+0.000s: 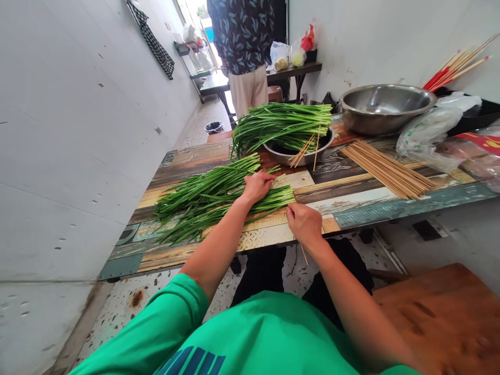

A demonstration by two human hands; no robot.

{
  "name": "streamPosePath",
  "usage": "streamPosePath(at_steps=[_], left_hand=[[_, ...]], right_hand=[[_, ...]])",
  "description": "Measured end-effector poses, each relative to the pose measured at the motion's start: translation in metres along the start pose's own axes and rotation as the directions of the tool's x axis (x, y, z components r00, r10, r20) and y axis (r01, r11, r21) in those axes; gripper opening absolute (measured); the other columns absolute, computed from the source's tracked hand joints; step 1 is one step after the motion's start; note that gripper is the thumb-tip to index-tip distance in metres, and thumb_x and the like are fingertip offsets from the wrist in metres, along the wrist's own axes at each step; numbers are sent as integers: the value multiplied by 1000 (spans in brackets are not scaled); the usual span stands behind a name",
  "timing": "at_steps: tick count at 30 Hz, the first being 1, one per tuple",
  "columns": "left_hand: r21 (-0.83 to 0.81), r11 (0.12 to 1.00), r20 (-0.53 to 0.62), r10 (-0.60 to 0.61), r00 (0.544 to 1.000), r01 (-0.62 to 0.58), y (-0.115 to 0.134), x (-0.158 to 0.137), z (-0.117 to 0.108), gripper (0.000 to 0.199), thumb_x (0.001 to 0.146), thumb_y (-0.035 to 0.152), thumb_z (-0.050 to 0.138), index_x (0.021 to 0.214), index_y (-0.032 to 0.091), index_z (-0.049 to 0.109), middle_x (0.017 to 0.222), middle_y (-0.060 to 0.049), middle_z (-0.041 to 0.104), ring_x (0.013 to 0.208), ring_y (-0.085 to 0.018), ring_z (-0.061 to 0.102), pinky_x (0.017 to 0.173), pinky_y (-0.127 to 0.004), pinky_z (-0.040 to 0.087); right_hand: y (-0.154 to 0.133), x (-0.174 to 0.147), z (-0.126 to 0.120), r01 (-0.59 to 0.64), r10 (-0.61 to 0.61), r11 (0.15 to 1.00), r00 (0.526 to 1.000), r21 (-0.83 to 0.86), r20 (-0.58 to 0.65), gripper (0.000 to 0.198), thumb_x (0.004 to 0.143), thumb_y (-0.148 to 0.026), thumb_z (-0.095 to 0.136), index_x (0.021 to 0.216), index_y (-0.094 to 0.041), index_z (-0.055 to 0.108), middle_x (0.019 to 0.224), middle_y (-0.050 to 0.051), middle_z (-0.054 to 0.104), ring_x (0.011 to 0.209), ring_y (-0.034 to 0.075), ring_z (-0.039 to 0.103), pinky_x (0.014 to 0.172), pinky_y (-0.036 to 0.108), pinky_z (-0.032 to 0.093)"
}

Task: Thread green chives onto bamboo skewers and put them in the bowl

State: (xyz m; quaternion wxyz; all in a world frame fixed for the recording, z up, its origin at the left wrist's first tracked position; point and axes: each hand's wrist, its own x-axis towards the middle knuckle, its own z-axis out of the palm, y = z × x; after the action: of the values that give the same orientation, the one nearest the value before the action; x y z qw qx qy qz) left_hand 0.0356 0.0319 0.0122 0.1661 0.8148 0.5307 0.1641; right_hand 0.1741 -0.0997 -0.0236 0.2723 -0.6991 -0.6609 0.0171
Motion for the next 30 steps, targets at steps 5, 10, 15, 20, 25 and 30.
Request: streamPosePath(at_steps=[5,10,15,20,25,30], left_hand=[[-17,1000,-6,21,1000,-22,-1,0,1,33,88,21,47,111,25,71,117,-6,69,113,-25,58,97,-44,33],[-13,1000,-8,0,1000,0,-2,0,2,35,89,22,46,112,27,71,118,-6,69,111,-25,58,97,-45,34],[-8,1000,-9,6,1000,-6,-3,1,3,35,88,22,46,112,27,71,118,-6,69,113,-25,58,97,-44,34],[-3,1000,2,-12,1000,12,-2,1,2,36,88,21,45,113,27,70,118,-6,69,112,-25,58,96,-45,35],[-8,1000,19,-13,1000,14,0,0,1,36,89,21,44,112,27,71,119,-6,69,113,-25,58,97,-45,35],[-19,1000,17,-13,1000,14,0,0,0,37,89,20,43,113,27,71,119,-6,69,113,-25,58,97,-44,34]], right_hand=[[-1,0,0,-20,20,1000,1000,-4,11,28,88,-28,46,82,-18,72,76,6,72,70,17,61,60,27,30],[-1,0,-1,-18,18,1000,1000,-14,12,28,88,-28,46,82,-18,72,75,5,71,68,17,61,59,28,29],[-1,0,-1,-14,14,1000,1000,-23,6,29,88,-29,46,81,-18,72,75,6,71,69,17,61,59,28,28],[-1,0,-1,-14,15,1000,1000,-18,6,28,87,-28,46,82,-19,72,76,5,71,69,17,60,59,27,29],[-1,0,-1,-11,11,1000,1000,-22,8,28,87,-28,46,81,-19,72,74,6,70,68,17,59,59,27,29],[-1,0,-1,-7,8,1000,1000,-21,6,29,87,-28,45,80,-19,71,73,6,70,67,17,58,59,28,28]])
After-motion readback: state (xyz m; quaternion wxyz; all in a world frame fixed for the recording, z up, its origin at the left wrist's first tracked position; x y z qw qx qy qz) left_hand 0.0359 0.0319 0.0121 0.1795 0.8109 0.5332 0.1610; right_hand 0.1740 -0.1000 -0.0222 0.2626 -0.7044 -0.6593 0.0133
